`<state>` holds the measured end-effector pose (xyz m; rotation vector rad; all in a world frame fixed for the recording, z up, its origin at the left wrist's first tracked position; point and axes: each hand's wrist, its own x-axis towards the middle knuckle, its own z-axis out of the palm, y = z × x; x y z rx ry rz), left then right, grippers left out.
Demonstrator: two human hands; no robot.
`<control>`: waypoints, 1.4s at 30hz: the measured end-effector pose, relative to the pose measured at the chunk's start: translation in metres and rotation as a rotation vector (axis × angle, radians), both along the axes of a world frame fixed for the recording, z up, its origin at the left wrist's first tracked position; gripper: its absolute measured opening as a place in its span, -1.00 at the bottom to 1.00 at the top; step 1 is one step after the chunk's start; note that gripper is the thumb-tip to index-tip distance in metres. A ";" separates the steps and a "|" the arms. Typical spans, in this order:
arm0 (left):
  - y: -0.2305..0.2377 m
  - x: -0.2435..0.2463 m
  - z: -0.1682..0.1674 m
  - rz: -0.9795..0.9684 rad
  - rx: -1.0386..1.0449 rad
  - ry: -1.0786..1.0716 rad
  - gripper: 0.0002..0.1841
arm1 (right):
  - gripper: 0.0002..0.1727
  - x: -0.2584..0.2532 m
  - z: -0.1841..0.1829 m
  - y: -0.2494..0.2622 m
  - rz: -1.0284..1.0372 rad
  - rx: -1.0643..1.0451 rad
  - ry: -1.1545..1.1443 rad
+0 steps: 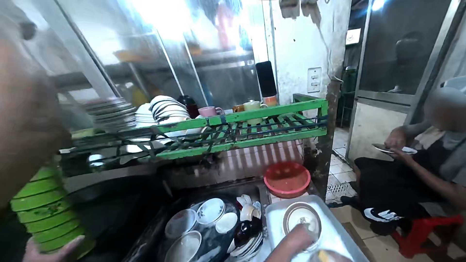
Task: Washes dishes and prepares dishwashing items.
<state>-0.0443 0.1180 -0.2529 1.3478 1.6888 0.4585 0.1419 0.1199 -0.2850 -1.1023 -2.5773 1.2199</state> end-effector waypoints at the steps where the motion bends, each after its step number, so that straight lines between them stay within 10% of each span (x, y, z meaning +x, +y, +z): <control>1: -0.009 -0.005 0.004 0.124 0.001 -0.122 -0.45 | -0.42 0.003 0.001 0.002 -0.131 0.003 0.103; 6: -0.067 0.017 0.022 0.333 0.091 -0.569 -0.40 | -0.21 -0.029 0.017 -0.017 -0.587 0.110 0.678; 8: -0.084 0.032 0.023 0.257 0.225 -0.527 -0.62 | -0.18 -0.048 0.032 -0.023 -0.531 0.138 0.623; 13: -0.099 0.033 0.016 0.283 0.367 -0.614 -0.43 | -0.44 -0.061 0.051 0.027 -0.658 -0.290 0.381; 19: -0.096 0.006 0.013 0.399 0.304 -0.469 -0.56 | -0.26 -0.083 0.041 -0.043 -0.502 0.237 0.598; 24: -0.106 0.019 0.014 0.479 0.434 -0.817 -0.55 | -0.33 -0.078 0.061 0.007 -0.692 -0.133 0.411; 29: -0.078 0.007 0.032 0.981 0.438 -1.065 -0.57 | -0.25 -0.099 0.031 -0.048 -0.523 0.262 0.716; 35: -0.088 0.014 0.033 0.893 0.428 -1.016 -0.55 | -0.30 -0.089 0.058 0.001 -0.684 -0.106 0.439; 42: -0.069 -0.011 0.041 1.056 0.430 -1.307 -0.52 | -0.41 -0.096 0.010 -0.037 -0.276 0.519 0.771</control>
